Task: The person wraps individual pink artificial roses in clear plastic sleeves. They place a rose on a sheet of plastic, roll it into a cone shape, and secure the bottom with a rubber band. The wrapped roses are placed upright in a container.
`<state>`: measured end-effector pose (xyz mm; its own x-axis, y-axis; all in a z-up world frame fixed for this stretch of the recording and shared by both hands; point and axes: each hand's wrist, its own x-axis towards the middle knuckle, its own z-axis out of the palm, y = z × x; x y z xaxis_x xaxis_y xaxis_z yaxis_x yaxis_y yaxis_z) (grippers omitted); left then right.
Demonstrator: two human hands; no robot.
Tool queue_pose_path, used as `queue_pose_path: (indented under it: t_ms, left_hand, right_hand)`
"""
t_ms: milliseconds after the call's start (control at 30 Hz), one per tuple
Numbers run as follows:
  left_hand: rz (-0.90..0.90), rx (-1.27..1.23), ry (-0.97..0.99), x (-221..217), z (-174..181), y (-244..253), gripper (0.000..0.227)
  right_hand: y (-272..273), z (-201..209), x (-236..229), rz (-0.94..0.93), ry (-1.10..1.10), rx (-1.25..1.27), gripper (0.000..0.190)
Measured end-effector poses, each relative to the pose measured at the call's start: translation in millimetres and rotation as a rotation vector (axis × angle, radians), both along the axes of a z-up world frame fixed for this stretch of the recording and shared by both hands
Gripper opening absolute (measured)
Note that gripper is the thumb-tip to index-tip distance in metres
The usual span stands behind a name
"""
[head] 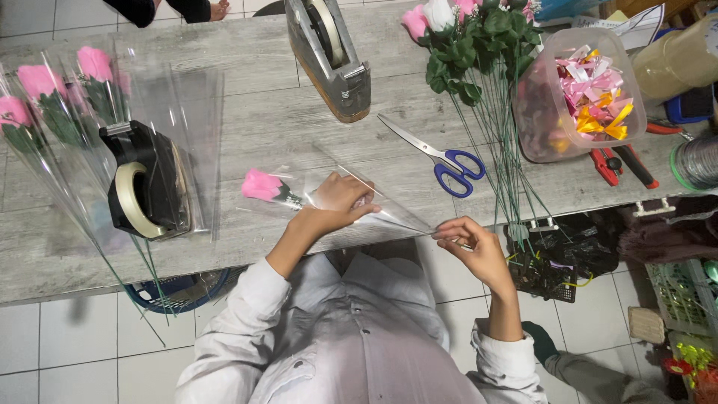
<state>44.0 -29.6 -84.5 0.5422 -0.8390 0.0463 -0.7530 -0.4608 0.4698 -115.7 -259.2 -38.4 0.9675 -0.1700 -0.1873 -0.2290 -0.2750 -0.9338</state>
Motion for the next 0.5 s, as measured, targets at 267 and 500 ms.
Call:
queue_pose_path:
  t_ms: [267,500]
  left_hand:
    - [0.015,-0.067,-0.001,-4,22,-1,0.029]
    - [0.026,-0.353,-0.600,-10,25,7,0.033]
  right_hand:
    - [-1,-11,1,-0.069,0.075,-0.100,0.022]
    - [-6,-12,2,-0.149,0.151,-0.078,0.015]
